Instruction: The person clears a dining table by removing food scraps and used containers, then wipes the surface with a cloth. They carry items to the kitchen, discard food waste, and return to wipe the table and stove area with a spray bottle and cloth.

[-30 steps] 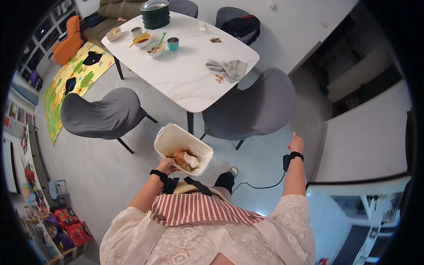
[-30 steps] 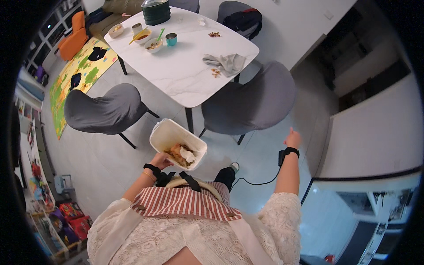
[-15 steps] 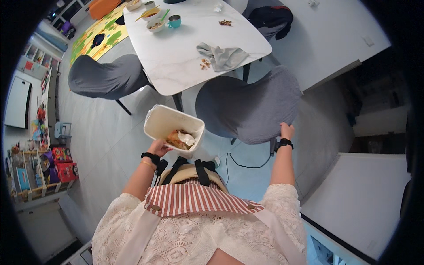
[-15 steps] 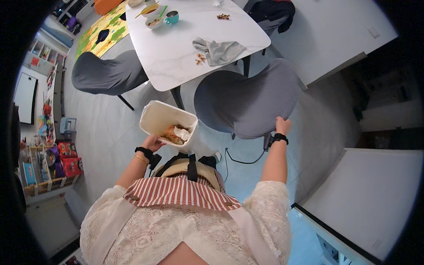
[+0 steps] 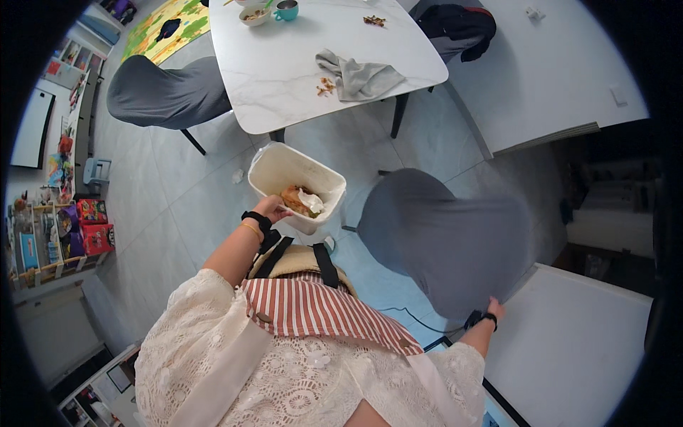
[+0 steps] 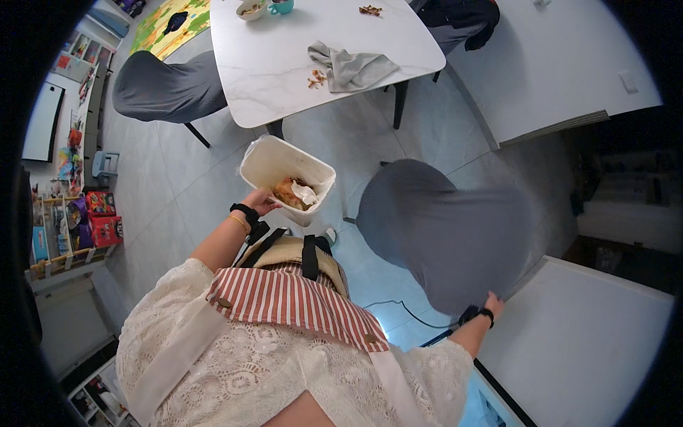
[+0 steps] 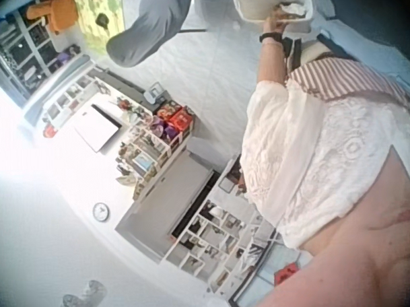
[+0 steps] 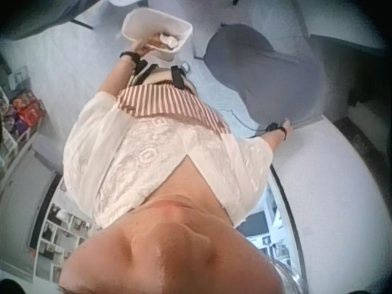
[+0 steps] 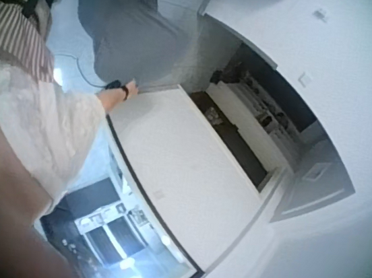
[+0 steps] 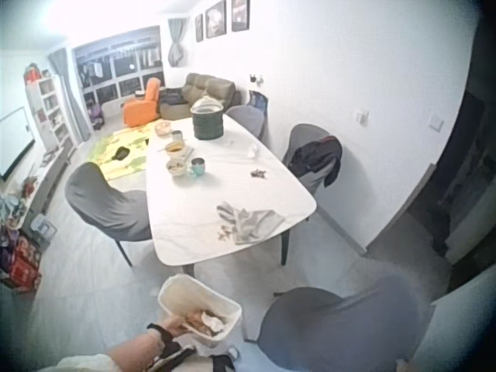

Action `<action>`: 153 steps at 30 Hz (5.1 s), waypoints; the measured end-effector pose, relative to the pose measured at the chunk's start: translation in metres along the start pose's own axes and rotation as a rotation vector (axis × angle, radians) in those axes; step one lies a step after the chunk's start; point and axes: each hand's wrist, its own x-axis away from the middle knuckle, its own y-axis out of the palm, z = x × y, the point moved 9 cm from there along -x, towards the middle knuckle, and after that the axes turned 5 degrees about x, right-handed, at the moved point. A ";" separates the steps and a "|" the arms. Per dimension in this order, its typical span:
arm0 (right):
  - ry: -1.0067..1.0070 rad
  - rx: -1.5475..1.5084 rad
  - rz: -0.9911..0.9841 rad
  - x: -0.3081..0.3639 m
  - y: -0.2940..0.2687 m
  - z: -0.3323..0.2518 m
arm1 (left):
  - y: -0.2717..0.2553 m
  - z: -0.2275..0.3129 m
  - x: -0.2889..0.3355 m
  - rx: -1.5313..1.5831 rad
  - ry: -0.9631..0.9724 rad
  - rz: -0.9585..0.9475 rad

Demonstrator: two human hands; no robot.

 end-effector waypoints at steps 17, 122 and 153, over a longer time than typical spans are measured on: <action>-1.274 -0.076 0.128 0.101 -0.014 -0.511 | 0.138 -0.044 -0.134 0.245 -0.033 -0.007; -1.615 -0.204 -0.860 0.102 0.101 -0.908 | 0.287 -0.001 -0.135 0.606 0.293 0.332; -2.437 -0.179 -0.764 0.156 0.240 -1.267 | 0.679 0.035 -0.290 1.198 0.472 0.735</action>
